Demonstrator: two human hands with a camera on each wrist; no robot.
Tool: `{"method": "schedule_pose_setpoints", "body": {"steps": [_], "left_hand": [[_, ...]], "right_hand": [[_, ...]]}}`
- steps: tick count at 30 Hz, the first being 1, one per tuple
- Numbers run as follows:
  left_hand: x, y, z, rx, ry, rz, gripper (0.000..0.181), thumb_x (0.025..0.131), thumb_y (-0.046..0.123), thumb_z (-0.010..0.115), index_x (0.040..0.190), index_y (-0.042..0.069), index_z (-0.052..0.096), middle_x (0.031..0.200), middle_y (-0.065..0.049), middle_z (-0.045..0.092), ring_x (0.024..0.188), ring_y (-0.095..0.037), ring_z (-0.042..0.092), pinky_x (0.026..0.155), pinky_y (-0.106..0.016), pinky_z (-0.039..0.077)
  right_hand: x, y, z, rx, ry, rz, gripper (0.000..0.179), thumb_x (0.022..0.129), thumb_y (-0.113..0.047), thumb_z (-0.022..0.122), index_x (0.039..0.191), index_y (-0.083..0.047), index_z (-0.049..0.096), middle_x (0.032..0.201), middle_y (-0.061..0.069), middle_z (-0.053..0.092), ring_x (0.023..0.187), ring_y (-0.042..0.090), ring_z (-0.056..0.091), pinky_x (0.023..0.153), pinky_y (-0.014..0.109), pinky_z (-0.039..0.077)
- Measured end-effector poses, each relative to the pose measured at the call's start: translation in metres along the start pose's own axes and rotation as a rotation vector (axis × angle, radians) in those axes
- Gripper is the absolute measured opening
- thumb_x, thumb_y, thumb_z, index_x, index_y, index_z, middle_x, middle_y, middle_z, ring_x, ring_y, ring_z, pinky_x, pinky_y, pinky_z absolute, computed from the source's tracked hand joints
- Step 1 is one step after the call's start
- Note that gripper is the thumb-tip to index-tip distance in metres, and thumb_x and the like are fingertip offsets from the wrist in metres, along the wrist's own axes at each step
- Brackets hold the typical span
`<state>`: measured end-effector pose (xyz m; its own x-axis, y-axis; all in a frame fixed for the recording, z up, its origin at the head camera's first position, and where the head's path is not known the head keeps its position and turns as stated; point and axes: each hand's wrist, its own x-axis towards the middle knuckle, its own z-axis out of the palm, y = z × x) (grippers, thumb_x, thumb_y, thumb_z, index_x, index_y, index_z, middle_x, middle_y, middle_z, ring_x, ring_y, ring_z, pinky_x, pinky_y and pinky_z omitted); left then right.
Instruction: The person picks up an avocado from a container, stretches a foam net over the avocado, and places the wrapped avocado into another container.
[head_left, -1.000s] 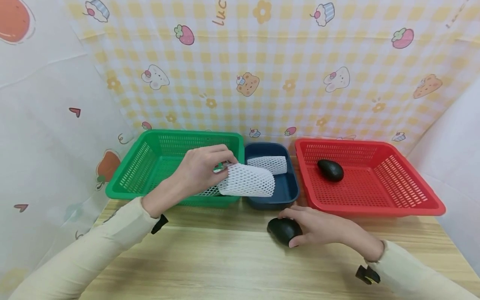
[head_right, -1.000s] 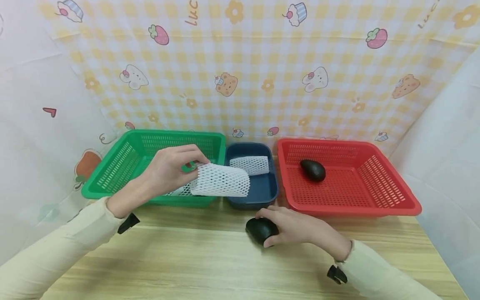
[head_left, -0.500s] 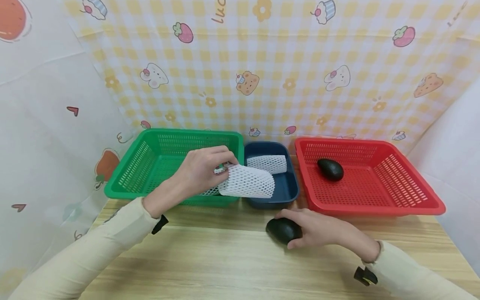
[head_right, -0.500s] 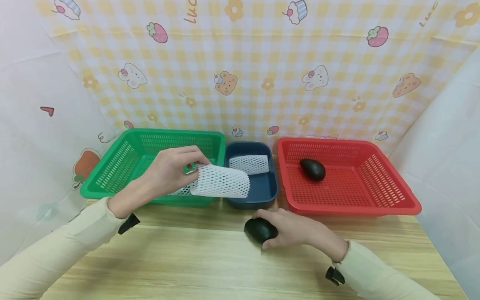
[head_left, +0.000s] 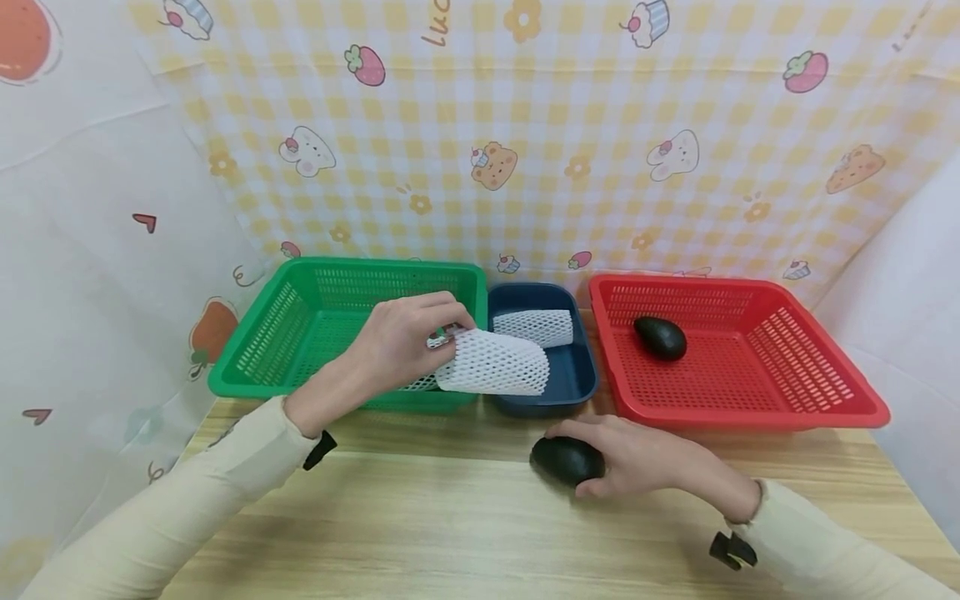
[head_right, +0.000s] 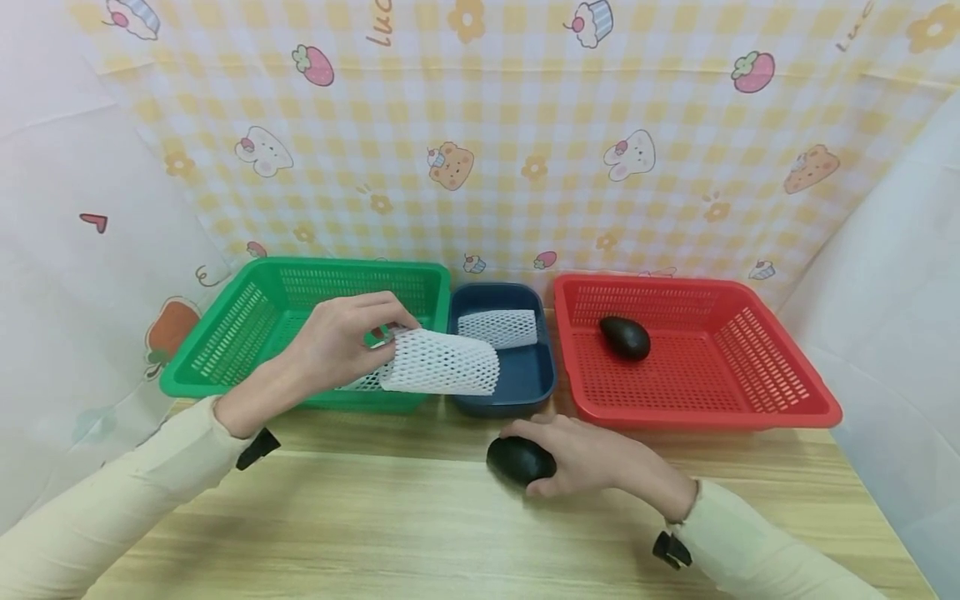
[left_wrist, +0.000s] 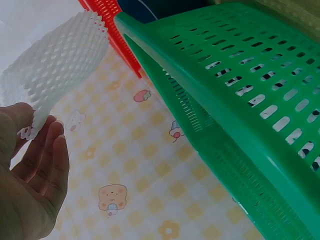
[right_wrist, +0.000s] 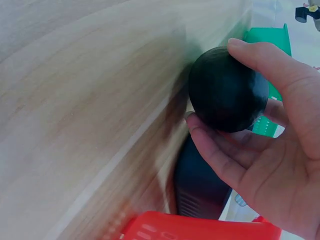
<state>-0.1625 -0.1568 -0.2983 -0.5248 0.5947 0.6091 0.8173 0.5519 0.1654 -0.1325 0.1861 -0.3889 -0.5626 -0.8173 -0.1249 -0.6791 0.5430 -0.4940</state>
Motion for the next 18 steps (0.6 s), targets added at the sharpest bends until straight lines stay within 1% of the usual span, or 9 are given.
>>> {"method": "schedule_pose_setpoints", "body": {"steps": [9,13,18], "left_hand": [[0.001,0.001,0.002,0.01,0.001,0.013,0.02,0.08,-0.004,0.079,0.092,0.011,0.073,0.094,0.0,0.07,0.077,-0.015,0.065,0.06,-0.031,0.053],[0.001,0.001,0.002,0.012,0.006,0.015,0.021,0.08,-0.004,0.079,0.092,0.011,0.074,0.094,0.0,0.07,0.078,-0.016,0.065,0.06,-0.031,0.053],[0.0,0.001,0.003,0.007,0.009,0.014,0.02,0.08,-0.004,0.079,0.092,0.011,0.073,0.095,-0.001,0.07,0.077,-0.016,0.065,0.059,-0.031,0.052]], "right_hand": [[-0.003,-0.006,-0.013,0.004,0.0,0.015,0.069,0.085,-0.038,0.083,0.146,-0.026,0.051,0.135,-0.008,0.057,0.115,0.014,0.054,0.087,0.035,0.053],[-0.004,-0.01,-0.021,0.006,0.015,-0.01,0.069,0.086,-0.034,0.083,0.146,-0.026,0.051,0.133,-0.009,0.057,0.113,0.013,0.055,0.087,0.034,0.053],[-0.008,-0.013,-0.031,0.009,0.057,-0.043,0.07,0.085,-0.028,0.084,0.146,-0.023,0.051,0.13,-0.006,0.058,0.108,0.013,0.056,0.082,0.031,0.054]]}}
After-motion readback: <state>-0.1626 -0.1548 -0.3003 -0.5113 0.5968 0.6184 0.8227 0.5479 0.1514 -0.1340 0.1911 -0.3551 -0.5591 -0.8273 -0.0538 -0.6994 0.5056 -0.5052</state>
